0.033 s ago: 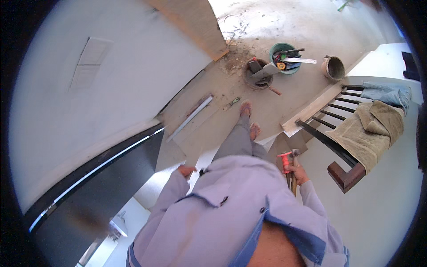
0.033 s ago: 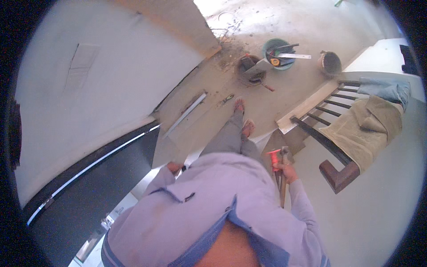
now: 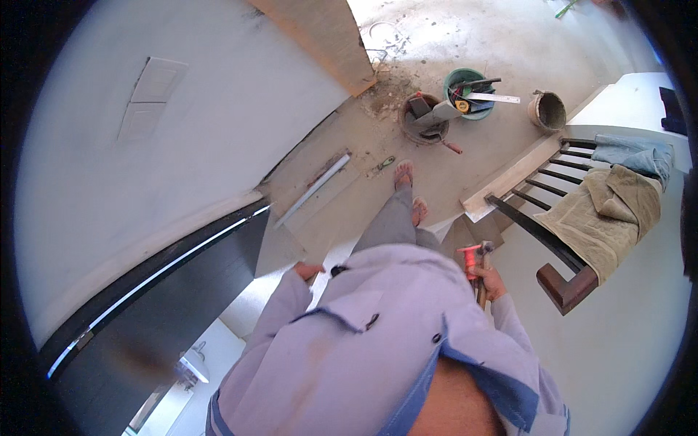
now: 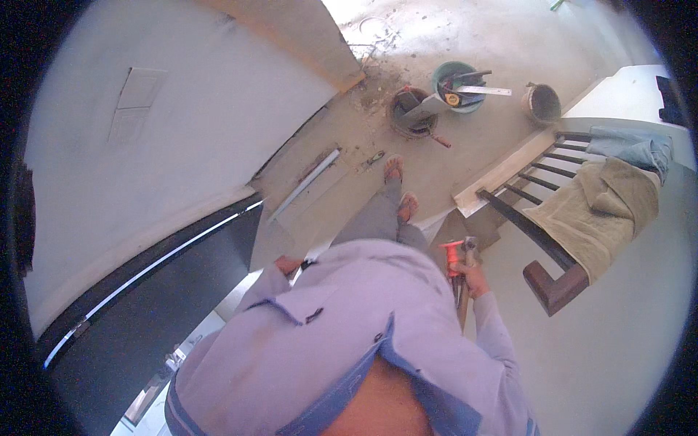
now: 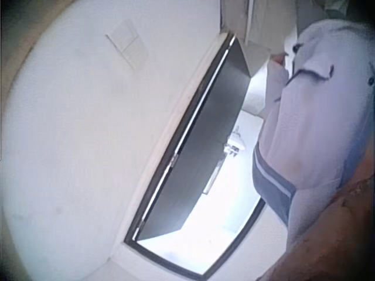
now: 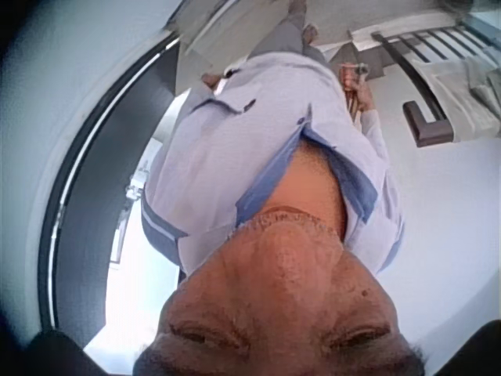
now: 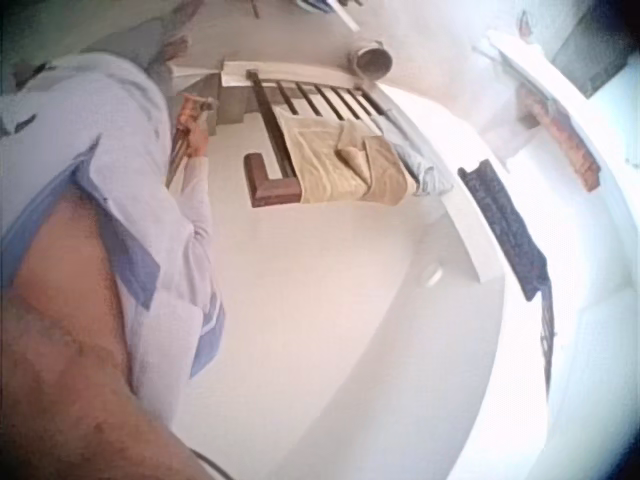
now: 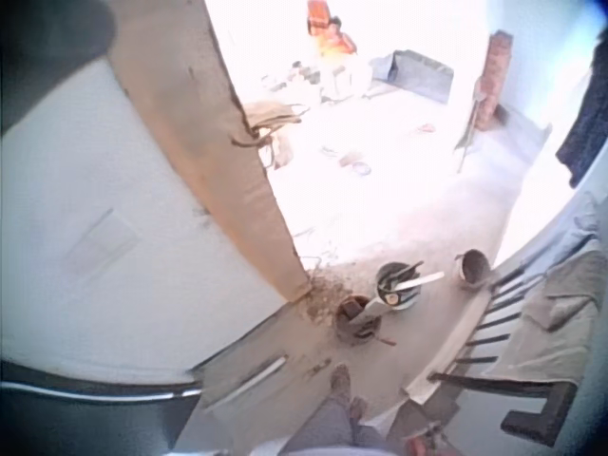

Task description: The person sits on the floor and uses a hammer and chisel to chip away at a wall corner. They then pick up a rectangular tile, measure it against the wall, and attempt to fit it into the prepared space. The person repeatedly adjusts the tile and uses the chisel to refine the fit.

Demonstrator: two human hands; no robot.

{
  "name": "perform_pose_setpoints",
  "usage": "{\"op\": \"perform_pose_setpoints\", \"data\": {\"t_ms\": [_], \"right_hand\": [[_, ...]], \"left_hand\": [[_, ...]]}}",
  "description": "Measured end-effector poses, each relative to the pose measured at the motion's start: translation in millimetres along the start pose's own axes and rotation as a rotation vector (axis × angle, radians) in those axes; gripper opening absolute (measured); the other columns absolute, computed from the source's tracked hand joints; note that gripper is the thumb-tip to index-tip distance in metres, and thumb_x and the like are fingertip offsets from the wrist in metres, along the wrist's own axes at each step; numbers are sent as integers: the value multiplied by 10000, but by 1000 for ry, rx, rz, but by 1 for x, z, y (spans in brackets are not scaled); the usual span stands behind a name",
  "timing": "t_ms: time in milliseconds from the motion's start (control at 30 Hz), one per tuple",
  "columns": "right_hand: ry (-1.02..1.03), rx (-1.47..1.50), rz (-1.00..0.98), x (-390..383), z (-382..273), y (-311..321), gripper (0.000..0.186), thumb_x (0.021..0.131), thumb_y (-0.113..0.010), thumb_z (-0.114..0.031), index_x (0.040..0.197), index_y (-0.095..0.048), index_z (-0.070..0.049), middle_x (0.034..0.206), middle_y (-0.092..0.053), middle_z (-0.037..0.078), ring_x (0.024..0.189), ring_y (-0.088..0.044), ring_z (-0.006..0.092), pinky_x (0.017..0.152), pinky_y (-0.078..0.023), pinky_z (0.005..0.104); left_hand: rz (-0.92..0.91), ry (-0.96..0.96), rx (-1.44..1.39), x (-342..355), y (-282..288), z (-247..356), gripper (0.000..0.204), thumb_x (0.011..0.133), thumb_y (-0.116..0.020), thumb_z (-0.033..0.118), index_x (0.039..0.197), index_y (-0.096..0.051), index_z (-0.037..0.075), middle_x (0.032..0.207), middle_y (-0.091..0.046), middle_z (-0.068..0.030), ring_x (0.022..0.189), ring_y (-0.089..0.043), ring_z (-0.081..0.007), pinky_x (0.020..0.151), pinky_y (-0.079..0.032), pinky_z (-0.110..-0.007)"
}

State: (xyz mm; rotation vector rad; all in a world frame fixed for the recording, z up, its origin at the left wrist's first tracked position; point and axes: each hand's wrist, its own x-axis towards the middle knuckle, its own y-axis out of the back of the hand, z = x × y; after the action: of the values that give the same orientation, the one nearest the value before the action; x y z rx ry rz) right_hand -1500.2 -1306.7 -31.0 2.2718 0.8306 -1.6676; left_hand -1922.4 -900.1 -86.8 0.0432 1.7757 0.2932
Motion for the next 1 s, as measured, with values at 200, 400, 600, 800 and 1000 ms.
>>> {"op": "perform_pose_setpoints", "data": {"t_ms": [200,400,600,800,1000], "right_hand": [[100,290,111,-14,-29,-24,304,807,-714,-130,1067,-571,-61,908,-656,84,812,-642,234,743,-534,388],[143,682,109,59,-10,-7,300,813,-705,-119,1078,-573,-69,891,-644,59,827,-630,217,792,-524,380],[182,517,97,63,-67,-22,287,810,-704,-112,1066,-587,-57,904,-646,56,847,-624,190,796,-512,347],[197,432,132,90,-92,-16,233,850,-670,-101,1067,-602,-50,922,-671,82,839,-648,191,776,-536,339],[244,382,147,64,-133,-19,337,798,-717,-103,1092,-572,-25,924,-650,81,824,-629,179,777,-517,338]], "left_hand": [[-72,-146,288,0,40,105,903,520,-724,666,1113,-651,-11,1160,-619,-220,1065,-588,-320,868,-494,-406],[71,-166,133,6,68,126,678,559,-783,485,996,-690,-26,960,-698,-148,827,-667,-285,736,-538,-367],[21,-211,242,-19,87,150,640,628,-756,465,1035,-677,-22,956,-697,-145,813,-664,-287,730,-536,-359],[-66,-236,227,11,92,127,631,641,-750,458,1044,-673,-22,955,-696,-144,809,-663,-286,729,-535,-359],[-89,-280,202,23,81,143,623,654,-743,451,1053,-669,-21,955,-696,-143,805,-662,-285,727,-535,-359]]}}
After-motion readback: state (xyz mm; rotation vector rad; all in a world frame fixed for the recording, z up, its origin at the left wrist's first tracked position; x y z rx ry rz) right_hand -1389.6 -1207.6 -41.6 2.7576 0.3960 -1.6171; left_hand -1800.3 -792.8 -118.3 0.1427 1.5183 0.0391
